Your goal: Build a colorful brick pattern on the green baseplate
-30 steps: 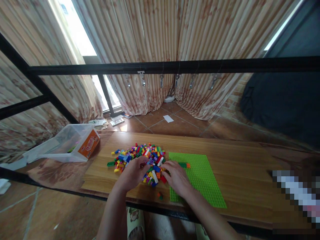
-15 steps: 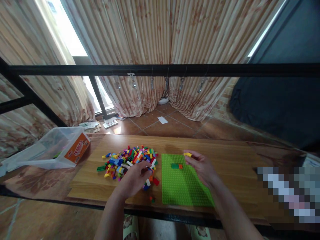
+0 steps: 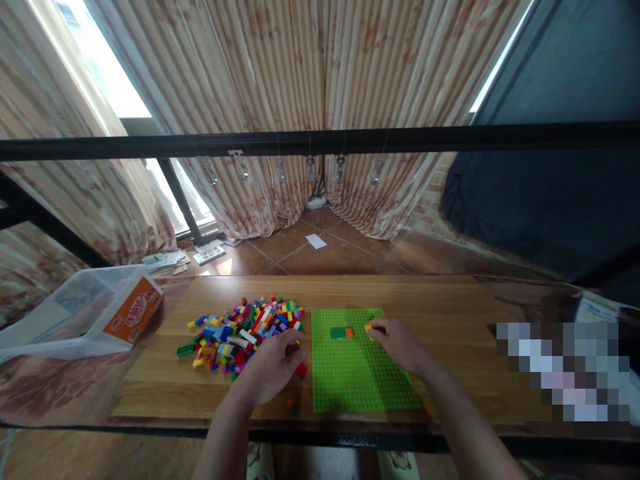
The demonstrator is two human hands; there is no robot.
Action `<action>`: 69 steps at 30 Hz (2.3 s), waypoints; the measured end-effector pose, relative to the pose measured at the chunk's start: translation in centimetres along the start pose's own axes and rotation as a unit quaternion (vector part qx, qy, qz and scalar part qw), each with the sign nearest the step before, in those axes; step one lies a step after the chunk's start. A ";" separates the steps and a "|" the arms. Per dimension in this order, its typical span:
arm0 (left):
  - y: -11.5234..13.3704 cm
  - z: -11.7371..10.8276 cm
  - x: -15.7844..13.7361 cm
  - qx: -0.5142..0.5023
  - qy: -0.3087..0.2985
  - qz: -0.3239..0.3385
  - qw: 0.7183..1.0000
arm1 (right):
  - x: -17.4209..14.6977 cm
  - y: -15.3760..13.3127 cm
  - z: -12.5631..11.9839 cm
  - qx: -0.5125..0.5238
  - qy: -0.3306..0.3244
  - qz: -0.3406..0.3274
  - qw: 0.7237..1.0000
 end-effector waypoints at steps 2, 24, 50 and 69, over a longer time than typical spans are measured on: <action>0.1 0.0 0.1 0.000 -0.001 0.005 1.000 | 0.0 0.1 0.1 0.003 -0.005 0.008 1.000; -0.1 0.1 0.0 0.011 -0.005 0.012 1.000 | -0.1 0.2 1.2 -0.092 0.051 0.043 0.994; 6.3 9.0 3.0 0.336 0.094 0.037 0.937 | 1.1 -0.2 1.8 -0.001 0.032 -0.014 0.999; 7.8 9.1 3.1 0.362 0.101 -0.009 0.926 | 1.2 -0.2 1.4 0.091 0.068 0.001 0.994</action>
Point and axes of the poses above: each hand's wrist, its own x-axis towards the middle knuckle, its own z-axis out of the palm, y = z × x, the point moved 3 cm from there along x, towards the middle knuckle, and after that the axes turned 13 degrees about x, right-handed, at the moved point
